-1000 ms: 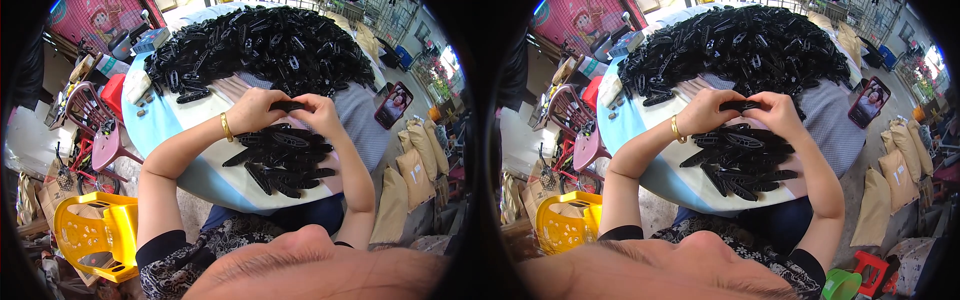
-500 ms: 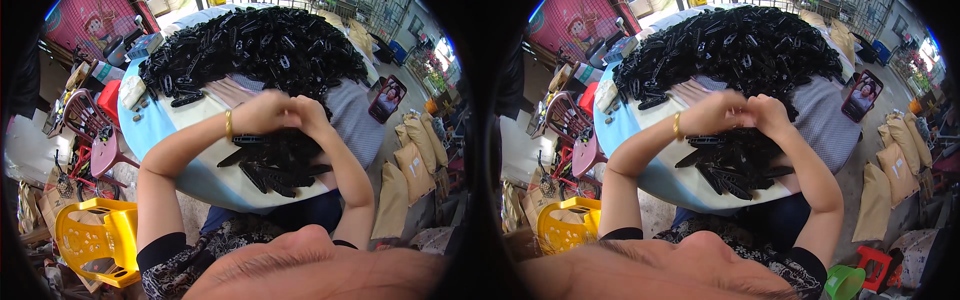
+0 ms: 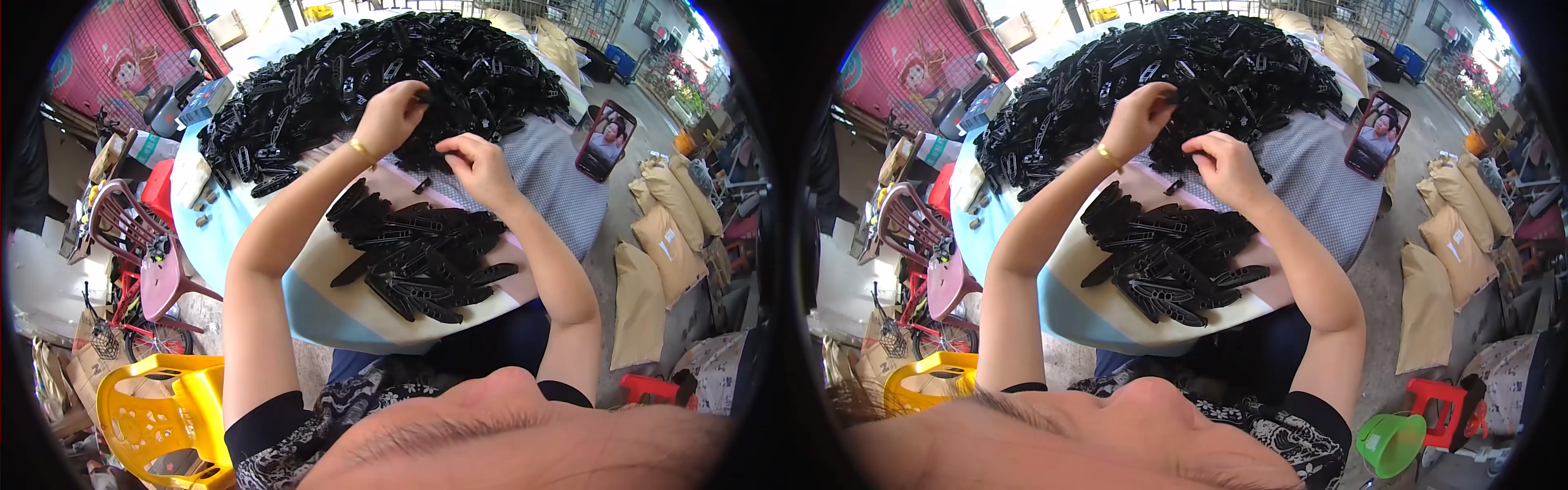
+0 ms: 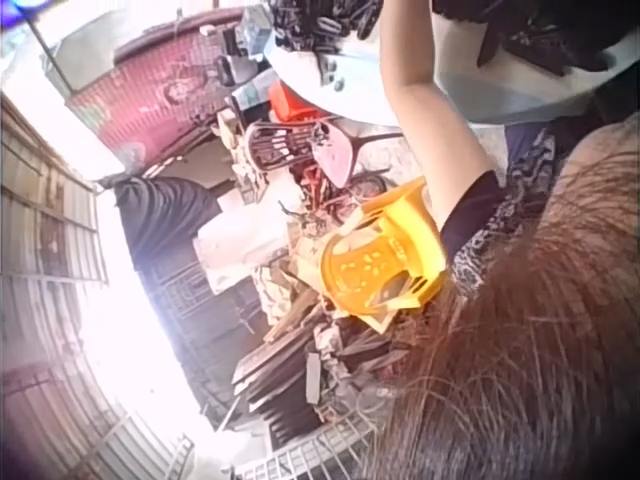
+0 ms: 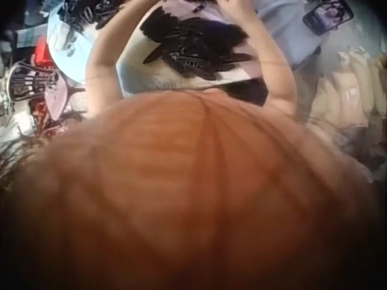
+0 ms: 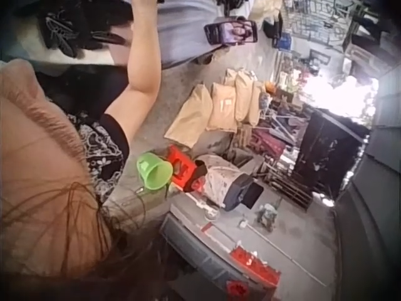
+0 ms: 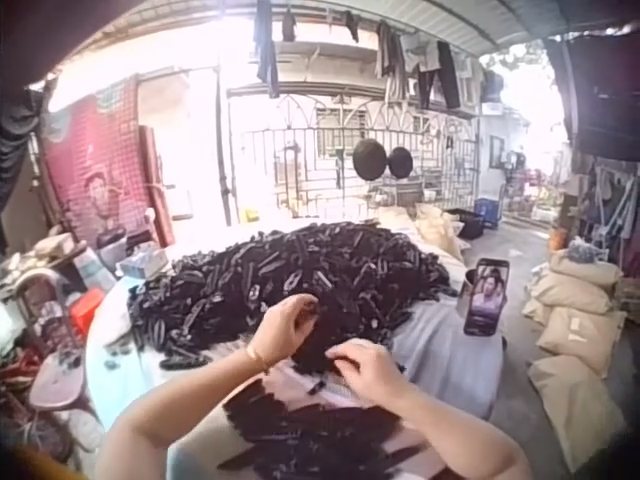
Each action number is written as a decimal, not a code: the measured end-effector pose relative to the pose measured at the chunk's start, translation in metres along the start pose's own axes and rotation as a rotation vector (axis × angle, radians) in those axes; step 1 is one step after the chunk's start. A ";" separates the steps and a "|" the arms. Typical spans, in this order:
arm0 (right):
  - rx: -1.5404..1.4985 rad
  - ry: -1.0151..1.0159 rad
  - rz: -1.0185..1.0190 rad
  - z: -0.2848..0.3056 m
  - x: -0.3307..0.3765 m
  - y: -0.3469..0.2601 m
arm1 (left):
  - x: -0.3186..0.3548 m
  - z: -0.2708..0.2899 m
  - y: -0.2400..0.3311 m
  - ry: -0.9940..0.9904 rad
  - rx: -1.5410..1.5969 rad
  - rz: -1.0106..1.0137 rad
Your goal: The recorder is manually assembling or inspecting a large quantity of black plastic hair clips on a table.
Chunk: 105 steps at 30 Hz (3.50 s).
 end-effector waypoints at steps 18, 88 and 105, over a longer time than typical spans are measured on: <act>0.242 0.221 0.393 -0.008 -0.006 -0.031 | 0.080 0.007 0.002 -0.460 1.244 0.739; 0.198 -0.736 0.092 -0.015 -0.020 -0.004 | 0.053 0.048 -0.033 -0.403 0.618 0.682; 0.089 -0.201 0.032 -0.005 -0.034 -0.014 | 0.062 0.038 -0.028 -0.467 0.864 0.708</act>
Point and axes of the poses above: each hand's wrist, its own x-axis away from the middle knuckle, its own z-axis out of the back of the hand, y = z × x, the point moved 1 cm from there along -x, towards the middle knuckle, and after that the axes turned 12 degrees about z, right-handed, at the moved point
